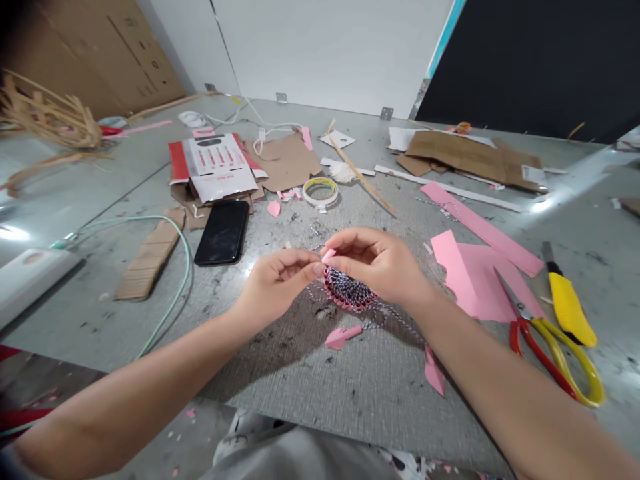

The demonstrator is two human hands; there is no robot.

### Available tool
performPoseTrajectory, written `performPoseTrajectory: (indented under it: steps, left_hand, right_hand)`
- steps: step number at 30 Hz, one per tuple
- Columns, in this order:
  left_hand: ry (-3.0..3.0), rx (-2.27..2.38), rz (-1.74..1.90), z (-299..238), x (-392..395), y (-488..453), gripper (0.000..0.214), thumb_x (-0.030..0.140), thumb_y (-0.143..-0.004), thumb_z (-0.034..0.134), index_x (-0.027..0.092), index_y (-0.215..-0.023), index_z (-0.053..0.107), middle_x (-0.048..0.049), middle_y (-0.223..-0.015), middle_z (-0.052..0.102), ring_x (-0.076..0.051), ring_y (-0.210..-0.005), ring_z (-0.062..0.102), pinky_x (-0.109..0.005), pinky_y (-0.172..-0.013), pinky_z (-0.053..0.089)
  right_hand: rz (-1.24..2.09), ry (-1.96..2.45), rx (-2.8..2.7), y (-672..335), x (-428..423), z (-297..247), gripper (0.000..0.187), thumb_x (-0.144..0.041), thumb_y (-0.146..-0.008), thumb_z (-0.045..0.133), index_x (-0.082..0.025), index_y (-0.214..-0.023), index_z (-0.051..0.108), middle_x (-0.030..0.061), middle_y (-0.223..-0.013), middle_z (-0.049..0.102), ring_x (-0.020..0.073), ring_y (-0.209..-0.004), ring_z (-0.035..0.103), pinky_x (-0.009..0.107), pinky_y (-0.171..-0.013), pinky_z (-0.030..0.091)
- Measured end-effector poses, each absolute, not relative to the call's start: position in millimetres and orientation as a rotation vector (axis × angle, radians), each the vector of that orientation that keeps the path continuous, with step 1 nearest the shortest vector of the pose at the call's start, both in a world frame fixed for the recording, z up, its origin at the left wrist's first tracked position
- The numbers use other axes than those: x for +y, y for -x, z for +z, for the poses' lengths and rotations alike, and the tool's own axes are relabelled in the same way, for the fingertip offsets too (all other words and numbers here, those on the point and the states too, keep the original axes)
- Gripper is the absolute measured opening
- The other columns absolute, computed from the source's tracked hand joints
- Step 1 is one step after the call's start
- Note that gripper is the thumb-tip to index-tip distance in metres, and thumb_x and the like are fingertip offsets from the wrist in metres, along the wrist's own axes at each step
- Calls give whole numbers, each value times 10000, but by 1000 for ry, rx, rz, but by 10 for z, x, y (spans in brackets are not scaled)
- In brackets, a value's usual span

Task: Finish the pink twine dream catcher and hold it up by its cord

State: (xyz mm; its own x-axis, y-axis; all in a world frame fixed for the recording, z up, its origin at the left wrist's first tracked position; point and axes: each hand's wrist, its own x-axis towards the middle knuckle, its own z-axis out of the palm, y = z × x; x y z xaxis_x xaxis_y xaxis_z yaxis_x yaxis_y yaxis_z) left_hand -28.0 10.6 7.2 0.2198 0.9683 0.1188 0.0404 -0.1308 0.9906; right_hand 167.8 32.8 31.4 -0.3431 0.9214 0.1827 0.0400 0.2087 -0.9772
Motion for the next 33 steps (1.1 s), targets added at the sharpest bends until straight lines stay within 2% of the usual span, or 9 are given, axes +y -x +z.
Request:
performPoseTrajectory:
  steps: [10,19,24,33]
  left_hand:
    - [-1271,1020,1103,125,128,282,118,277,-811,750,180,-875,774,-54,-872,798,-136,-747,684,-276,-729,536]
    - [-1119,978,1133,129,116,263,316,280,-738,815,203,-898,554,18,-689,713,-106,-609,634,-249,-595,468]
    - [-1162,953,1115,140,109,262,363,339,-717,833,213,-878,533,15,-698,706,-124,-645,656,-271,-628,498]
    - [-1132,960,1104,161,102,269,403,306,-696,862,204,-900,529,11,-699,732,-120,-637,667,-253,-622,500]
  right_hand:
    - [1262,933,-1602,-1679,335,291,144,-266,-772,823,-258,-894,750,5,-886,766,135,-812,721,261,-745,597]
    - [1265,920,-1582,-1671,322,302,151,-275,-755,837,-249,-874,747,7,-870,763,134,-812,719,261,-753,596]
    - [1293,926,-1584,-1642,311,310,150,-279,-756,834,-240,-867,742,12,-845,759,142,-779,714,280,-719,599]
    - [1322,892,-1608,-1638,298,320,134,-268,-772,825,-246,-875,741,5,-853,757,135,-794,710,279,-748,588]
